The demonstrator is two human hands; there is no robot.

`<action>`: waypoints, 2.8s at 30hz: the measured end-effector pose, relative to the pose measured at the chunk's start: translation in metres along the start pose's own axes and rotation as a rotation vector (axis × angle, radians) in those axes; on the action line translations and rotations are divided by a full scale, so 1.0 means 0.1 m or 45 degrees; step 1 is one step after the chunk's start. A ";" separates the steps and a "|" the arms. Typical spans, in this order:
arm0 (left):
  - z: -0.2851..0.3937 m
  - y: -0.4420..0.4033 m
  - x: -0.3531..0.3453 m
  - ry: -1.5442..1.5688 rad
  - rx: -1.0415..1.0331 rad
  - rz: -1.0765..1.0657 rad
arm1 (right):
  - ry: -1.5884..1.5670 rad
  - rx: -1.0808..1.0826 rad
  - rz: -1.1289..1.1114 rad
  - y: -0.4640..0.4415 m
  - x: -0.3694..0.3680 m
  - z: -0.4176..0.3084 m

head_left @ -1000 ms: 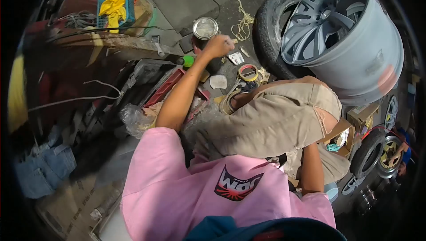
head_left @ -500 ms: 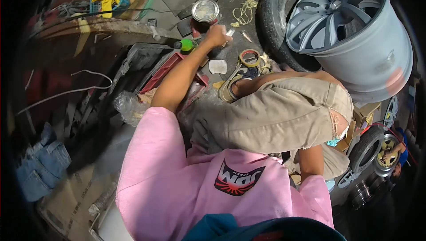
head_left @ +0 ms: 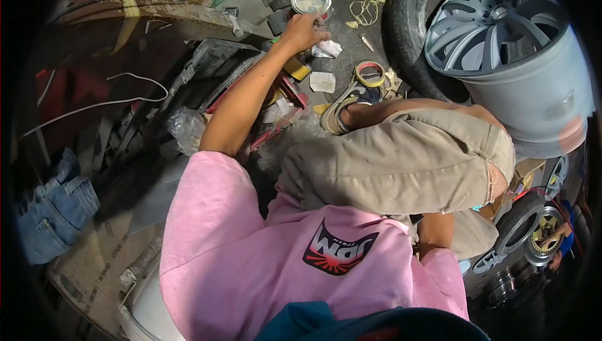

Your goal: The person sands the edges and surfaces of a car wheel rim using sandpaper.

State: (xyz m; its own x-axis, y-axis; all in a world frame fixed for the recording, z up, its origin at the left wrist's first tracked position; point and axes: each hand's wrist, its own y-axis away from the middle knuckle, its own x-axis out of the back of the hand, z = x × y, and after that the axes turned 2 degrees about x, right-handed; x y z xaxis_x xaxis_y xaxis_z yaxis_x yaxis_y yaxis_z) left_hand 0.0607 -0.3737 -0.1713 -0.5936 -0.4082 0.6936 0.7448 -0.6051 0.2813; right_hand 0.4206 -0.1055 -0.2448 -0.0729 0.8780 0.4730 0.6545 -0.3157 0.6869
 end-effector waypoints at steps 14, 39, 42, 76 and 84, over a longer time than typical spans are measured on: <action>1.88 1.70 1.40 1.694 0.051 -0.818 | 0.176 -0.006 0.039 0.11 -0.26 0.78; 2.81 1.08 1.49 1.097 -0.522 -1.220 | 0.992 0.563 0.273 -0.24 -0.17 -0.22; 2.94 1.01 1.48 0.709 -0.265 -0.701 | 1.138 0.604 0.118 -0.33 -0.14 -0.25; 4.11 0.86 -1.21 0.651 -0.618 -1.292 | -1.230 0.508 0.680 2.68 2.00 -0.22; 4.11 0.78 -1.26 0.866 -0.540 -1.280 | -1.218 0.591 0.808 2.58 2.07 -0.18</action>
State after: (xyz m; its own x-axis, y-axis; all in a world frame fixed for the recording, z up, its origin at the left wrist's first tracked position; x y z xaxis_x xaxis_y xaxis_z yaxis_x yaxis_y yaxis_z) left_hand 0.3188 -0.0890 0.0361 -0.9639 0.1633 -0.2105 -0.1991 -0.9665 0.1618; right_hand 0.5610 -0.0119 0.0398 0.8055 0.5877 -0.0763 0.5924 -0.7949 0.1310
